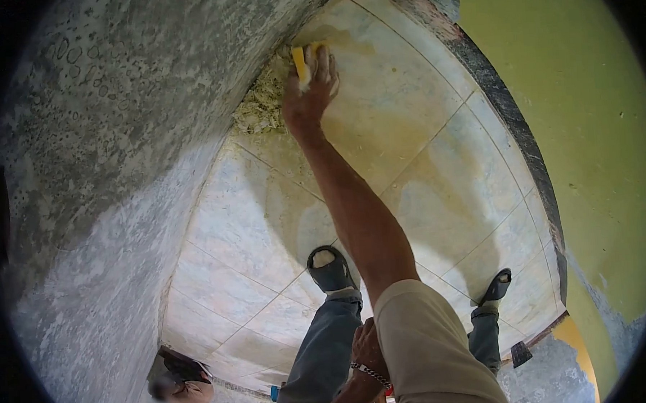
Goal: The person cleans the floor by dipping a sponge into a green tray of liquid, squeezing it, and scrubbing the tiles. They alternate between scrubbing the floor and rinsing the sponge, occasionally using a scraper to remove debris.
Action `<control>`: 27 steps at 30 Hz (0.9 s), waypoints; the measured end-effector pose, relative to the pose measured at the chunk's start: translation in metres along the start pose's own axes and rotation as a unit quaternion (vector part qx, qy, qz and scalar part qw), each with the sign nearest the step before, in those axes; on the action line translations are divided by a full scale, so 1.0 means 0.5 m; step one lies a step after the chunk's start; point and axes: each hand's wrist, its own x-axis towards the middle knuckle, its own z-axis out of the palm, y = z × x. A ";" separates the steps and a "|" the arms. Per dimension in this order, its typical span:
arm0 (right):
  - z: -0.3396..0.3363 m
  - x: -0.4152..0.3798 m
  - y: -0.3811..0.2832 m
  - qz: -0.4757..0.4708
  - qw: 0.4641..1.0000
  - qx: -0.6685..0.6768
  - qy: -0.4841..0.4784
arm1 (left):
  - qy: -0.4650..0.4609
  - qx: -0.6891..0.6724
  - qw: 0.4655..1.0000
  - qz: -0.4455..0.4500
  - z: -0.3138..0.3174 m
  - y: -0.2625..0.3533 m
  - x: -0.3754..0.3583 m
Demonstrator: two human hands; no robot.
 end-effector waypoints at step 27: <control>-0.077 0.279 0.094 -0.298 0.869 -0.384 -0.087 | 0.037 0.015 0.999 -0.008 -0.011 0.036 0.004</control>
